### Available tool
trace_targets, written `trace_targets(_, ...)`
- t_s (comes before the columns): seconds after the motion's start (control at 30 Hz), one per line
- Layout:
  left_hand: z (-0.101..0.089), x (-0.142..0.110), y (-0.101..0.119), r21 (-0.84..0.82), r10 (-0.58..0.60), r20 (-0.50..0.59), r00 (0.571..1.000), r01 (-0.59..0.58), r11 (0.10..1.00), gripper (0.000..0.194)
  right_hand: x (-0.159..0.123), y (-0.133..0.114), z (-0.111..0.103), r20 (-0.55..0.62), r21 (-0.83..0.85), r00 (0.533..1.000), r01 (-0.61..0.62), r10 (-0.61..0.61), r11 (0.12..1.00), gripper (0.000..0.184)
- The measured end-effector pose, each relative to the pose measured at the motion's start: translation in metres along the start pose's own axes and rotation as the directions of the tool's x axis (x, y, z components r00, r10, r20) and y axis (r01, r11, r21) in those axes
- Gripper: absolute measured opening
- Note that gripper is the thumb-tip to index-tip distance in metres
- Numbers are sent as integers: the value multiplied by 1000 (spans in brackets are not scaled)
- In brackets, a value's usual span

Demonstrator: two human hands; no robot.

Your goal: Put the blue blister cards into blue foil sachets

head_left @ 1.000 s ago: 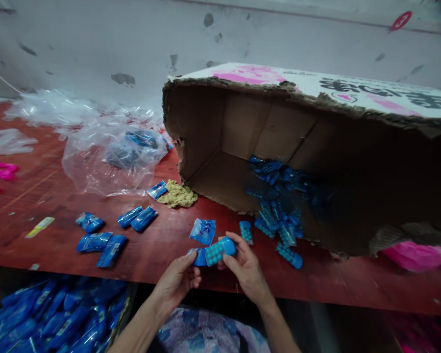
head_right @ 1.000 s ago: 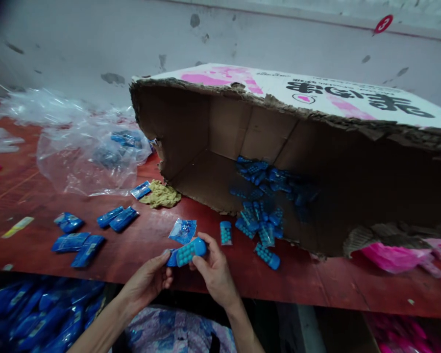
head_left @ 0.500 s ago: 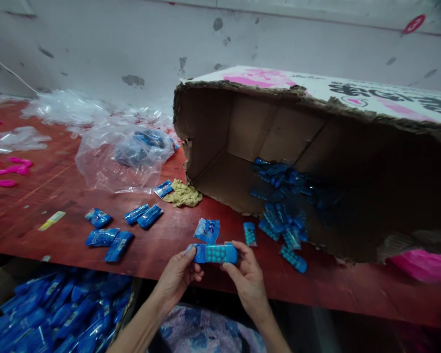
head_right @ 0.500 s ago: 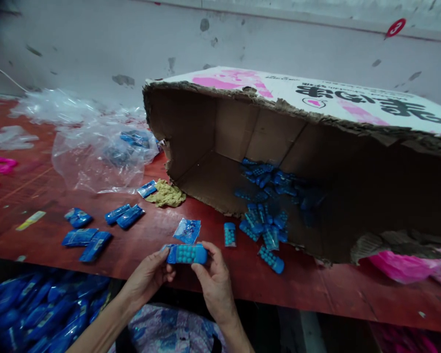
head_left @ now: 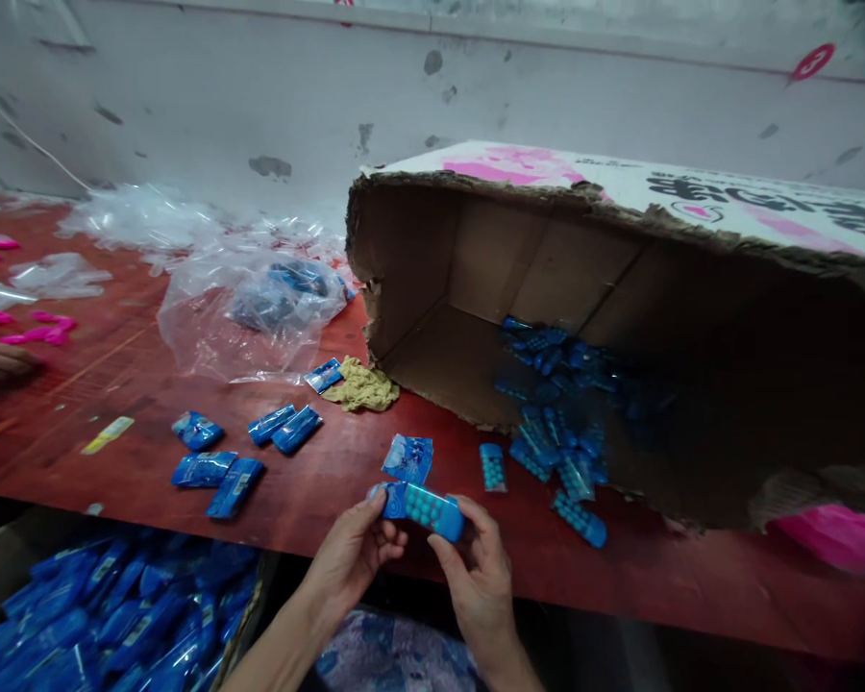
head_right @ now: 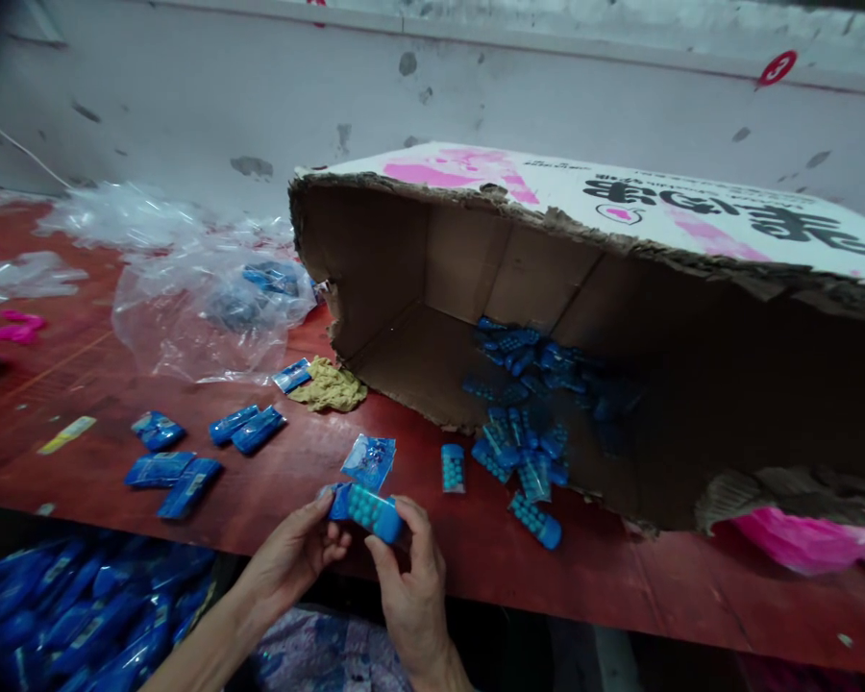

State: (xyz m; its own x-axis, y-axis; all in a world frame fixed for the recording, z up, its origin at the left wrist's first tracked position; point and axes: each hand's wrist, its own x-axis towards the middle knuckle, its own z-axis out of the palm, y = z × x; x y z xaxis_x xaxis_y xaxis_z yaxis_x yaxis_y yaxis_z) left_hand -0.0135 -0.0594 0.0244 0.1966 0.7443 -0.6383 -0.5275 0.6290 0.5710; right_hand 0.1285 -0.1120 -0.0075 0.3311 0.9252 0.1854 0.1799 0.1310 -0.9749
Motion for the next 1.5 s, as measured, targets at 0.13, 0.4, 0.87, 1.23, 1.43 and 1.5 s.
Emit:
trace_targets(0.13, -1, 1, 3, 46, 47, 41, 998, -49, 998, 22, 1, -1, -4, 58, -42, 998, -31, 33, 999, 38)
trace_targets(0.4, 10, 2, 6, 30, 61, 45, 997, -63, 998, 22, 1, -2, 15, -11, 46, 986, -167, 168, 985, 32)
trace_targets(0.87, 13, -1, 5, 86, -62, 156, 986, 48, 995, 15, 7, -11, 13, 203, 309, 938, -332, 279, 891, 15)
trace_targets(1.23, 17, -1, 10, 182, -97, 220, 971, 57, 982, 16, 14, -13, 8, 154, 102, 972, -193, 176, 976, 28)
trace_targets(1.43, 8, -1, 12, 198, -183, 350, 918, 118, 973, 18, 18, -16, -1, 229, 87, 967, -132, 109, 987, 61)
trace_targets(1.5, 5, -1, 11, 178, -215, 396, 893, 156, 972, 21, 22, -17, -4, 355, 229, 929, -192, 102, 954, 73)
